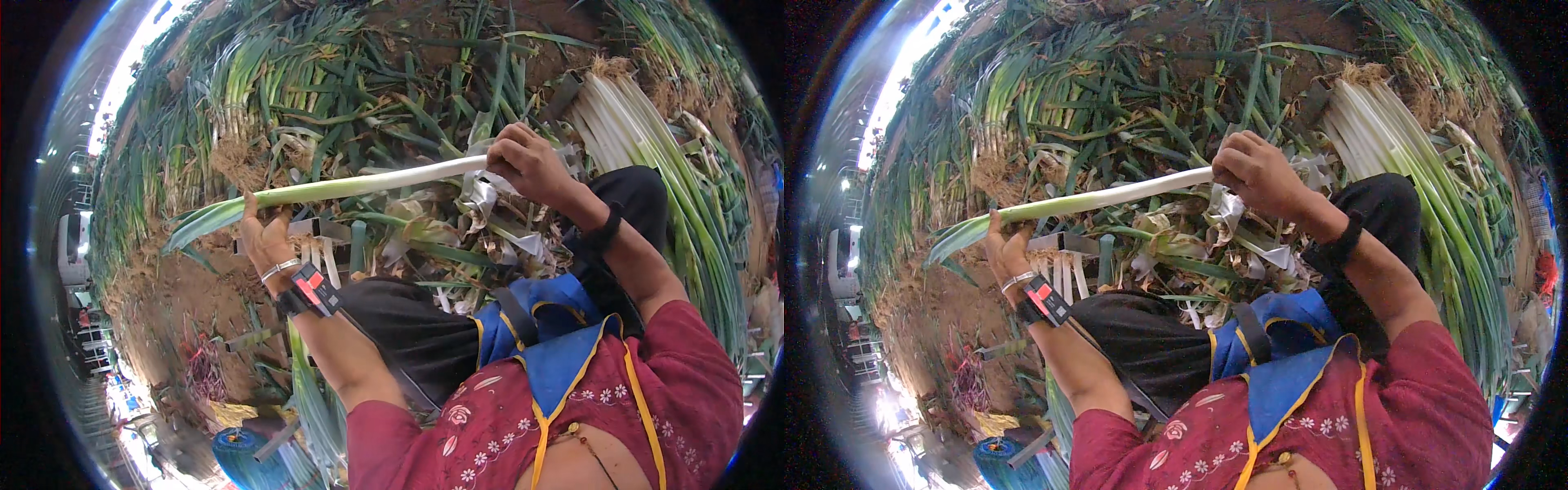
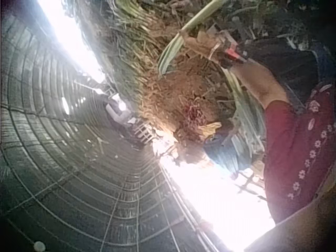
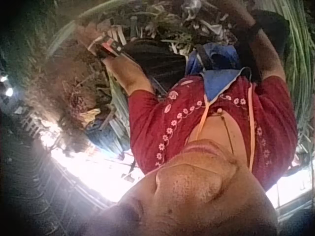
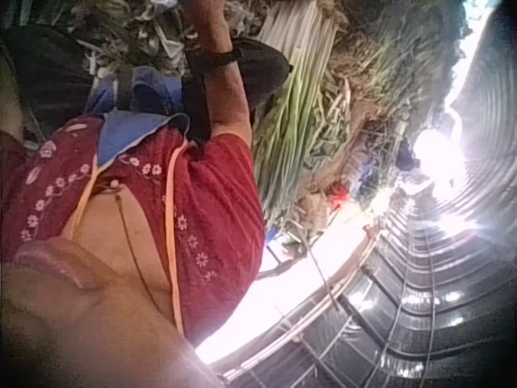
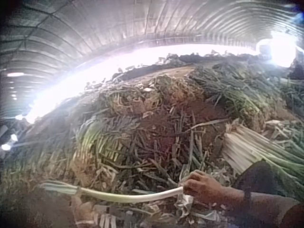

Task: Peeling and cleaning the outer layers of leeks to prepare them for packing or further processing.

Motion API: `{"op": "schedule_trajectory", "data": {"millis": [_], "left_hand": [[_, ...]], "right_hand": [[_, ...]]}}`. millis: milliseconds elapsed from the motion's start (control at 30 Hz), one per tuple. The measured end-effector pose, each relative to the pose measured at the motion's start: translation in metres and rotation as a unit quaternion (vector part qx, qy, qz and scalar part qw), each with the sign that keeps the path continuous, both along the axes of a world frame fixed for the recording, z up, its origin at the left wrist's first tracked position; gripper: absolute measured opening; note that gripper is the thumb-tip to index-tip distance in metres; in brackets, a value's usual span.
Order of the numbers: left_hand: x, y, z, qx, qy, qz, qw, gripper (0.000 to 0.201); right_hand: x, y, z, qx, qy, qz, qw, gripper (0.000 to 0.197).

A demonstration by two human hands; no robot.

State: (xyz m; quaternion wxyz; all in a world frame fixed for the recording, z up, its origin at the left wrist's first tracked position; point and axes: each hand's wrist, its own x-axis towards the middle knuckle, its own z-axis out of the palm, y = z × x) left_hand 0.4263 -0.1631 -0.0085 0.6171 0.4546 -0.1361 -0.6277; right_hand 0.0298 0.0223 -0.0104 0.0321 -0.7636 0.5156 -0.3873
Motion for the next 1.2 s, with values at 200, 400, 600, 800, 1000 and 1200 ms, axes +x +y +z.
{"op": "schedule_trajectory", "data": {"millis": [200,400,600,800,1000,1200], "left_hand": [[0.007,-0.013,-0.008,0.082,0.126,0.006,0.989,0.042],[0.038,-0.025,-0.037,-0.005,0.038,-0.053,0.998,0.039],[0.015,-0.022,-0.025,0.042,0.298,0.04,0.953,0.035],[-0.03,0.013,-0.017,-0.191,-0.089,-0.074,0.975,0.026],[-0.117,0.04,0.023,-0.096,0.055,-0.048,0.993,0.024],[-0.118,0.054,0.036,-0.087,0.159,-0.068,0.981,0.027]], "right_hand": [[-0.018,-0.001,-0.001,0.061,-0.252,-0.053,0.964,0.015],[-0.074,-0.014,-0.024,0.0,-0.439,-0.12,0.89,0.009],[-0.119,-0.016,-0.018,0.099,-0.066,-0.403,0.908,0.027],[0.032,-0.033,0.033,-0.047,0.095,-0.176,0.979,0.051],[0.13,-0.073,0.019,0.017,0.154,-0.156,0.976,0.048],[0.087,-0.073,0.008,0.136,0.103,-0.1,0.98,0.031]]}}
